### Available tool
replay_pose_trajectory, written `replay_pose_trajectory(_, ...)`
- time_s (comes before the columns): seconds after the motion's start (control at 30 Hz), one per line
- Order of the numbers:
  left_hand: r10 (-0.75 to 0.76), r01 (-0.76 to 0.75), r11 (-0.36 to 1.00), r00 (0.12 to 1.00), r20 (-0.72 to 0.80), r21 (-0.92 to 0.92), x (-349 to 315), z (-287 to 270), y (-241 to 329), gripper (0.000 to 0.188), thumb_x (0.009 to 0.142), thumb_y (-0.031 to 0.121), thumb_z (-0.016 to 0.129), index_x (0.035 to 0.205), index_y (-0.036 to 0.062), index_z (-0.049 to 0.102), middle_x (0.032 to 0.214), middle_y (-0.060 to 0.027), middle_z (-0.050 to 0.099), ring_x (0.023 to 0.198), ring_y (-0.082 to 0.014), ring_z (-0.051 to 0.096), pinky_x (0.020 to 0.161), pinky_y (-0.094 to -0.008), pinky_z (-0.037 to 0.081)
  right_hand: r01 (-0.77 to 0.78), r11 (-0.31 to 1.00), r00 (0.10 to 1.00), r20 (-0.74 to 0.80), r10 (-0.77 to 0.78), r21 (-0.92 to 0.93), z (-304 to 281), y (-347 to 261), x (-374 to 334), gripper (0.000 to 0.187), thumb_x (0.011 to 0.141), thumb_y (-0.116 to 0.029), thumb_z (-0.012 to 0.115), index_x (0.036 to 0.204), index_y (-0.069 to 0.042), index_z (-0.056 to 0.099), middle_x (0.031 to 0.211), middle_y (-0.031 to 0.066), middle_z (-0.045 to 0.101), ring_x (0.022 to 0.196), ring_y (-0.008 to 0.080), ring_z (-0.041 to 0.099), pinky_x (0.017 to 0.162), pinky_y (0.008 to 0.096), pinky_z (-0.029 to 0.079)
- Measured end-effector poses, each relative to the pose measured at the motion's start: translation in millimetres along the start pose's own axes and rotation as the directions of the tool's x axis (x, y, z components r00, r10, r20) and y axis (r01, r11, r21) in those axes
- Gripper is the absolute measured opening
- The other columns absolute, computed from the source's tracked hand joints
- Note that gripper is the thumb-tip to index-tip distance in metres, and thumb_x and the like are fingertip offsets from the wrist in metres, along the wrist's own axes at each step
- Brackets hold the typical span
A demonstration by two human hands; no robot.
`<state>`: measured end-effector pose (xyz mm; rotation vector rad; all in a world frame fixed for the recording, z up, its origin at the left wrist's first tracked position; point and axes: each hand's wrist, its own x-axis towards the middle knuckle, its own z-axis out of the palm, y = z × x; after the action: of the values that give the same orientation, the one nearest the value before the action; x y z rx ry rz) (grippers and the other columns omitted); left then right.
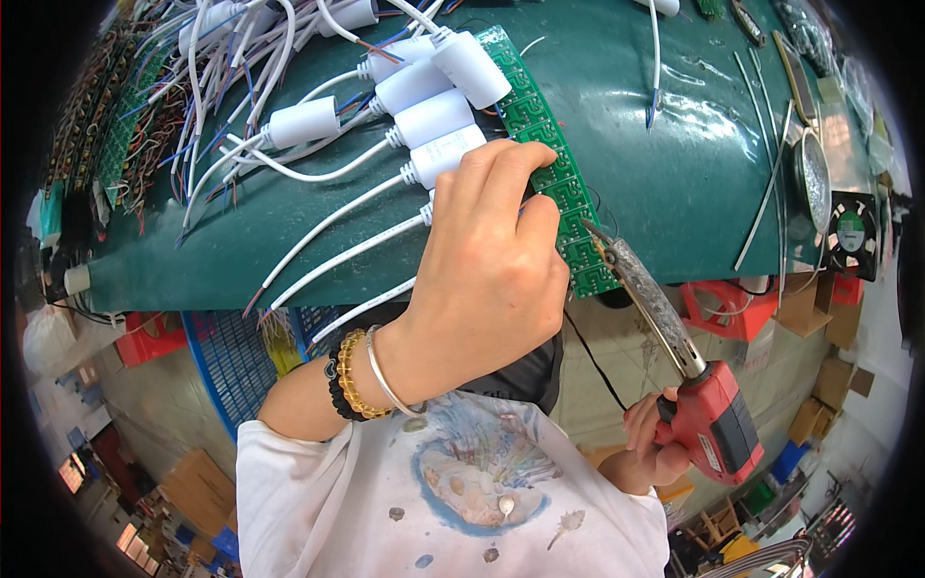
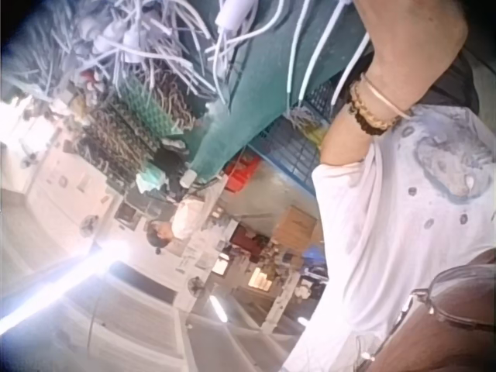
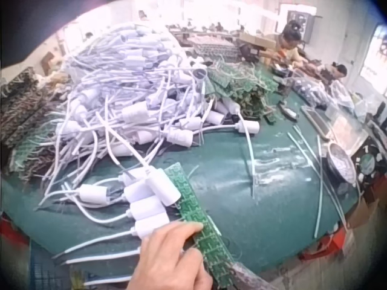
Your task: The person solders wires from white components onto circuit boards using a soldering iron and places an assembled board into a basket.
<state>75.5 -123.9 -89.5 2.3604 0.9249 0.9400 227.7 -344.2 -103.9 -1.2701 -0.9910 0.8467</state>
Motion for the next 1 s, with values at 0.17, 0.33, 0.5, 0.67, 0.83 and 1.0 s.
replay_pose_trajectory(0.17, 0.002, -0.002, 1.0, 1.0, -0.007, 0.003, -0.6, -0.9, 0.1, 0.014, 0.061, -0.005, 0.061, 0.072, -0.0024, 0.053, 0.113, -0.0193, 0.054, 0.102, -0.0364, 0.051, 0.083, -0.0425, 0.039, -0.015, 1.0, 0.999, -0.043, 0.016, 0.025, 4.9, 0.8, -0.8, 0.083, 0.083, -0.06, 0.057, 0.125, 0.01, 0.043, 0.048, -0.0013, 0.046, 0.041, 0.0112, 0.044, 0.045, 0.0262, 0.04)
replay_pose_trajectory(0.33, 0.005, -0.005, 1.0, 1.0, -0.014, -0.004, -1.4, 0.2, -0.5, 0.014, 0.062, -0.004, 0.061, 0.073, -0.0025, 0.052, 0.113, -0.0191, 0.054, 0.103, -0.0363, 0.05, 0.082, -0.0429, 0.039, 0.004, 1.0, 0.999, -0.053, -0.003, 0.026, 5.9, 6.1, -2.7, 0.084, 0.083, -0.06, 0.057, 0.125, 0.011, 0.043, 0.048, -0.0002, 0.045, 0.039, 0.0115, 0.043, 0.044, 0.0261, 0.04)
replay_pose_trajectory(0.5, 0.001, -0.001, 1.0, 1.0, -0.017, -0.01, -2.4, -0.6, 0.6, 0.014, 0.062, -0.004, 0.061, 0.072, -0.0026, 0.052, 0.114, -0.0192, 0.053, 0.103, -0.0362, 0.05, 0.082, -0.0435, 0.039, 0.024, 0.999, 0.996, -0.092, -0.021, 0.037, 11.4, 7.6, 0.8, 0.083, 0.082, -0.061, 0.057, 0.124, 0.009, 0.043, 0.047, 0.0007, 0.045, 0.038, 0.0119, 0.042, 0.043, 0.026, 0.039)
replay_pose_trajectory(0.67, 0.006, -0.006, 1.0, 0.999, -0.036, -0.002, -2.2, -1.8, 2.1, 0.013, 0.063, -0.004, 0.061, 0.072, -0.003, 0.052, 0.114, -0.0192, 0.052, 0.103, -0.0362, 0.05, 0.083, -0.0434, 0.039, 0.043, 0.987, 0.982, -0.19, -0.013, 0.156, 22.2, 3.7, 9.6, 0.078, 0.085, -0.06, 0.054, 0.124, 0.005, 0.041, 0.046, 0.0004, 0.042, 0.036, 0.0116, 0.039, 0.04, 0.0261, 0.038)
replay_pose_trajectory(0.83, 0.005, -0.005, 1.0, 0.999, -0.035, -0.007, -1.9, -3.2, 3.8, 0.013, 0.062, -0.004, 0.06, 0.073, -0.0036, 0.052, 0.112, -0.019, 0.053, 0.103, -0.0357, 0.05, 0.083, -0.0422, 0.039, 0.127, 0.972, 0.977, -0.193, -0.089, 0.198, 29.8, 3.3, 19.6, 0.074, 0.088, -0.059, 0.049, 0.125, 0.004, 0.039, 0.046, -0.0002, 0.04, 0.035, 0.0111, 0.038, 0.039, 0.0254, 0.038)
replay_pose_trajectory(1.0, 0.014, -0.015, 1.0, 0.999, -0.052, -0.01, -2.6, -2.6, 4.5, 0.013, 0.062, -0.004, 0.059, 0.073, -0.004, 0.053, 0.111, -0.0189, 0.053, 0.102, -0.0353, 0.051, 0.083, -0.0422, 0.039, 0.162, 0.962, 0.976, -0.18, -0.124, 0.218, 29.3, 2.8, 19.3, 0.073, 0.089, -0.059, 0.045, 0.126, 0.004, 0.039, 0.048, -0.0001, 0.04, 0.035, 0.0108, 0.038, 0.038, 0.0253, 0.038)
